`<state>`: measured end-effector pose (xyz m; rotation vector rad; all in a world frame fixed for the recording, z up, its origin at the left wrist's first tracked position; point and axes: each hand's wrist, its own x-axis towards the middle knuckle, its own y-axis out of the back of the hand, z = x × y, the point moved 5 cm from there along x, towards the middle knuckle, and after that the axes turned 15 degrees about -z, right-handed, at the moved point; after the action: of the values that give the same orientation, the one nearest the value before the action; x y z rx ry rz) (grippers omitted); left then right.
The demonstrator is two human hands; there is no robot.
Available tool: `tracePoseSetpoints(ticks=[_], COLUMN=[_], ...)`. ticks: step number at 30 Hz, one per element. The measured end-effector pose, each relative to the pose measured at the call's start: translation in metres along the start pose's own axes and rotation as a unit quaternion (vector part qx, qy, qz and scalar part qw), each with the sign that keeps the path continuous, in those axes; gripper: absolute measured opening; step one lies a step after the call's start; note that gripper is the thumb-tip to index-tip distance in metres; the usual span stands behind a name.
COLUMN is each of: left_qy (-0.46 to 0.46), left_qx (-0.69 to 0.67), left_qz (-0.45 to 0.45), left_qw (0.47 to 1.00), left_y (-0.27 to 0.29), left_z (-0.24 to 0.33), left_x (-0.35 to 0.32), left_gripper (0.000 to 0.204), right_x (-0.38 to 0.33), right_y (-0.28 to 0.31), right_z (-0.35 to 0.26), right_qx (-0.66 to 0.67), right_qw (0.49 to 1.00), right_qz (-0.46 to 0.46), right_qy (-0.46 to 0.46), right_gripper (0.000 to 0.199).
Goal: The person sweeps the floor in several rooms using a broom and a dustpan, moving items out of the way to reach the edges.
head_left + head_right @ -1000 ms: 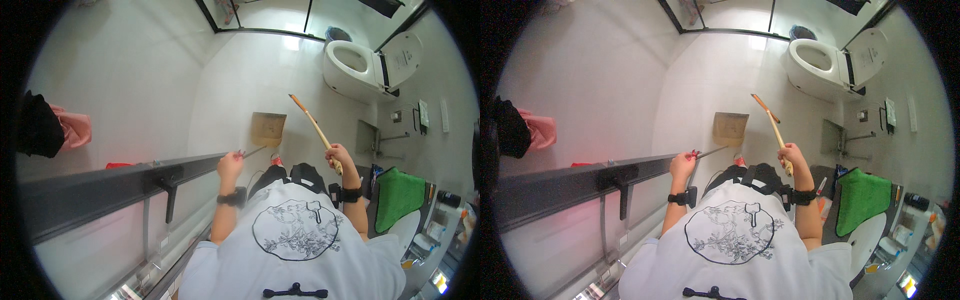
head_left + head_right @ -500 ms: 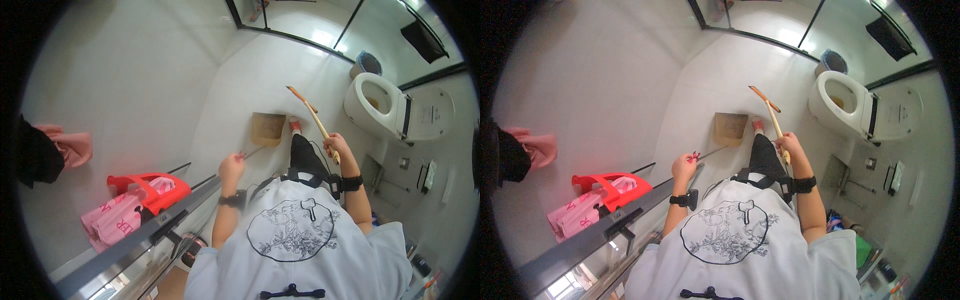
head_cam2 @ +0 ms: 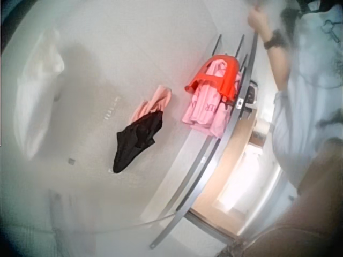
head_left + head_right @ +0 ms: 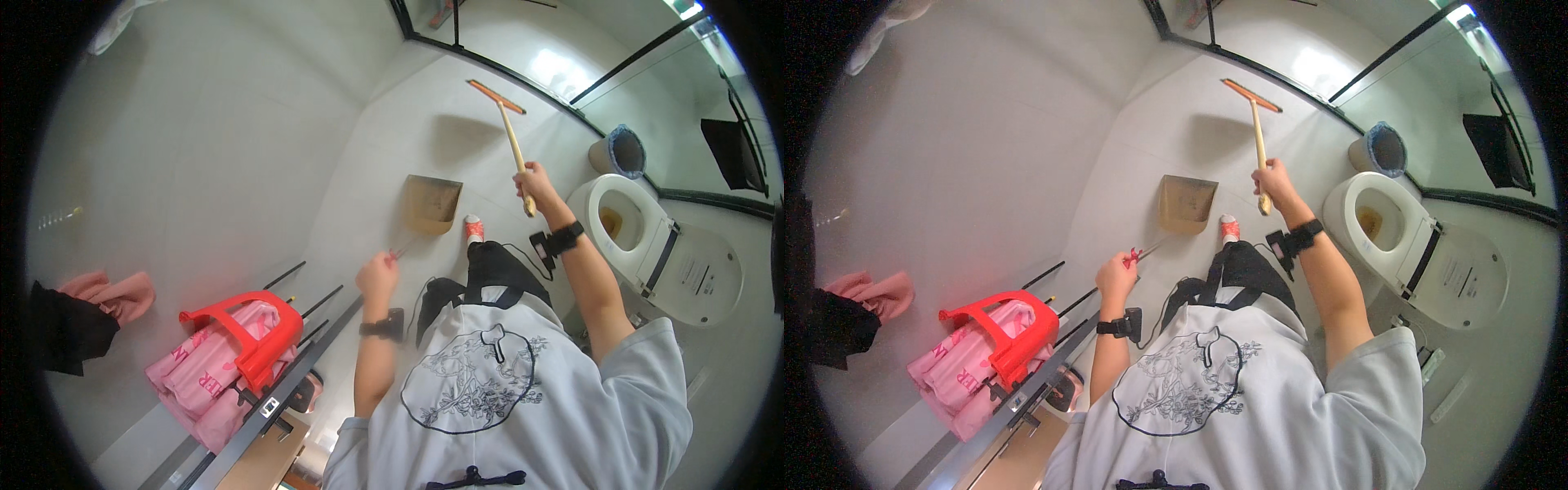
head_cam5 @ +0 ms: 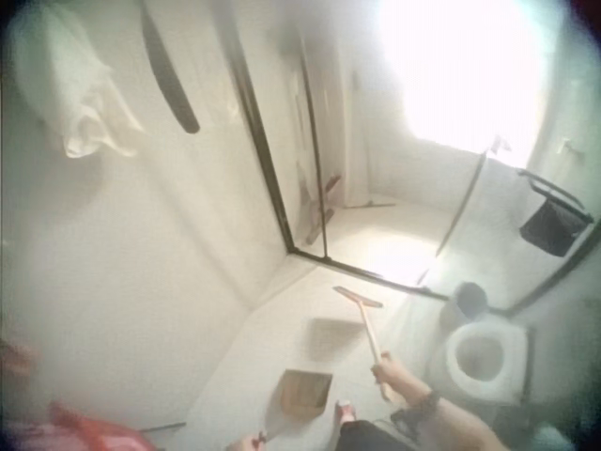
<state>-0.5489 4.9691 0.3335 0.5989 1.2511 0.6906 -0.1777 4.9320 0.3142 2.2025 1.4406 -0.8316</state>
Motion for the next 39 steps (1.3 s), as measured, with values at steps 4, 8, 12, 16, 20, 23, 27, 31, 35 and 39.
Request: tracePoseSetpoints(ticks=[4,8,12,16,20,23,27,31,35,39], left_qy=[-0.025,-0.066,-0.066,-0.084,-0.092,-0.090,-0.112,-0.099,-0.137,-0.188], left_qx=[0.036,0.071,0.083,0.085,0.092,0.091,0.079,0.087,0.104,0.119], left_qz=[-0.007,0.021,0.021,0.037,0.057,0.048,0.026,0.013,-0.008,-0.008], left_qw=[0.999,0.995,0.994,0.992,0.990,0.991,0.990,0.991,0.985,0.975], left_y=[0.002,0.002,-0.003,-0.006,0.002,0.006,-0.002,0.011,0.027,0.020], left_z=[0.018,0.051,0.067,0.034,-0.010,-0.008,-0.012,-0.026,-0.034,-0.027], left_x=[0.010,0.021,0.029,0.024,0.025,0.032,0.032,0.029,0.025,0.028], left_gripper=[0.015,0.014,0.012,0.011,0.011,0.012,0.012,0.012,0.012,0.009], right_x=[0.057,0.077,0.046,-0.032,-0.115,-0.135,-0.161,-0.156,-0.113,-0.051], right_y=[0.009,0.022,0.013,-0.013,-0.064,-0.051,-0.031,-0.013,0.028,0.081], right_z=[-0.002,0.015,0.043,0.111,0.088,0.072,0.059,0.057,0.069,0.091], right_qx=[0.047,-0.093,-0.263,-0.420,-0.296,-0.009,0.152,0.110,0.044,0.004], right_qw=[0.997,0.988,0.945,0.891,0.915,0.958,0.958,0.977,0.990,0.990], right_qz=[-0.055,-0.067,-0.083,-0.118,-0.186,-0.183,-0.153,-0.085,0.021,0.050], right_qy=[-0.018,-0.100,-0.175,-0.129,-0.202,-0.219,-0.187,-0.160,-0.128,-0.134], right_gripper=[0.028,0.023,0.042,0.055,0.047,0.039,0.029,0.018,0.005,0.006])
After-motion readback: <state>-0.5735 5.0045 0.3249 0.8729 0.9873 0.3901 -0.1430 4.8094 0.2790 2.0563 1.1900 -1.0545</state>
